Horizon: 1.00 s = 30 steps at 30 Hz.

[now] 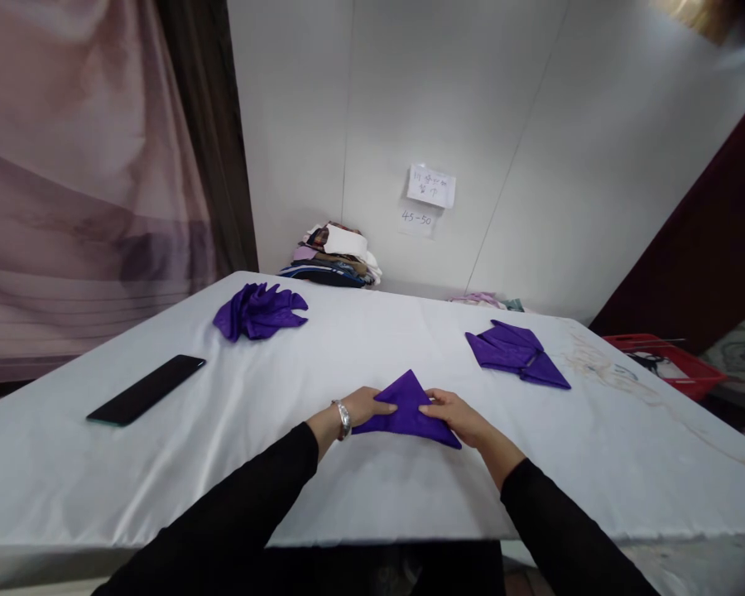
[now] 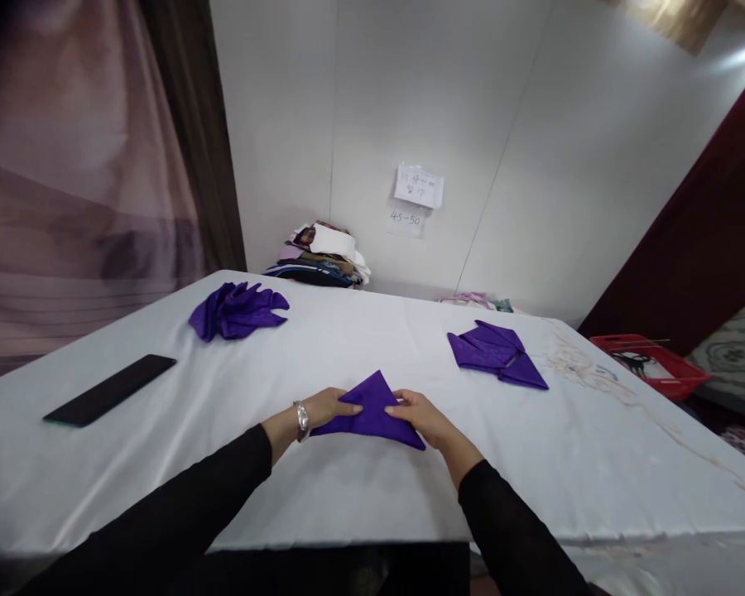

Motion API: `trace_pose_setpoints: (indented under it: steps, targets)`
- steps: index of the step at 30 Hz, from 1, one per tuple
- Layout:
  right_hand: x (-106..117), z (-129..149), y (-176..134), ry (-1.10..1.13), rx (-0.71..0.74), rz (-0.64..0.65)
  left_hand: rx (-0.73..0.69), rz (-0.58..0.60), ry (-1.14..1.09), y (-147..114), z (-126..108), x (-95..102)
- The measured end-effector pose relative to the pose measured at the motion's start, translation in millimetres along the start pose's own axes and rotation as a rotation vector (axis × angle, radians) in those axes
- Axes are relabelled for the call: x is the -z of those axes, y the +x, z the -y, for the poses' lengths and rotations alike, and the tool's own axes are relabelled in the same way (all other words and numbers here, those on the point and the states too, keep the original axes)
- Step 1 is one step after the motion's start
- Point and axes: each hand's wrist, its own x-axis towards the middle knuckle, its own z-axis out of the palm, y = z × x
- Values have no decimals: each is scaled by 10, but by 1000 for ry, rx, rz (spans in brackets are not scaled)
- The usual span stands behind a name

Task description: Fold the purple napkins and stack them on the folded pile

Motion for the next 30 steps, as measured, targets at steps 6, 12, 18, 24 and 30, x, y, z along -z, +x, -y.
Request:
trace_pose_setpoints:
  steps: [6, 12, 18, 24, 30]
  targets:
    - [-148, -166, 194, -643, 20, -283, 60, -283, 571, 127, 48, 69]
    - [-370, -288, 116, -1225, 172, -400, -33, -485, 970, 73, 211, 4]
    - [-313, -363, 64, -1293, 178, -404, -421, -320, 1149, 38, 336, -77]
    - [-429, -234, 65, -1216, 261, -395, -340, -142, 1134, 57, 431, -98]
    - [-973, 14, 262, -951, 412, -129, -337, -89, 1233, 71, 434, -137]
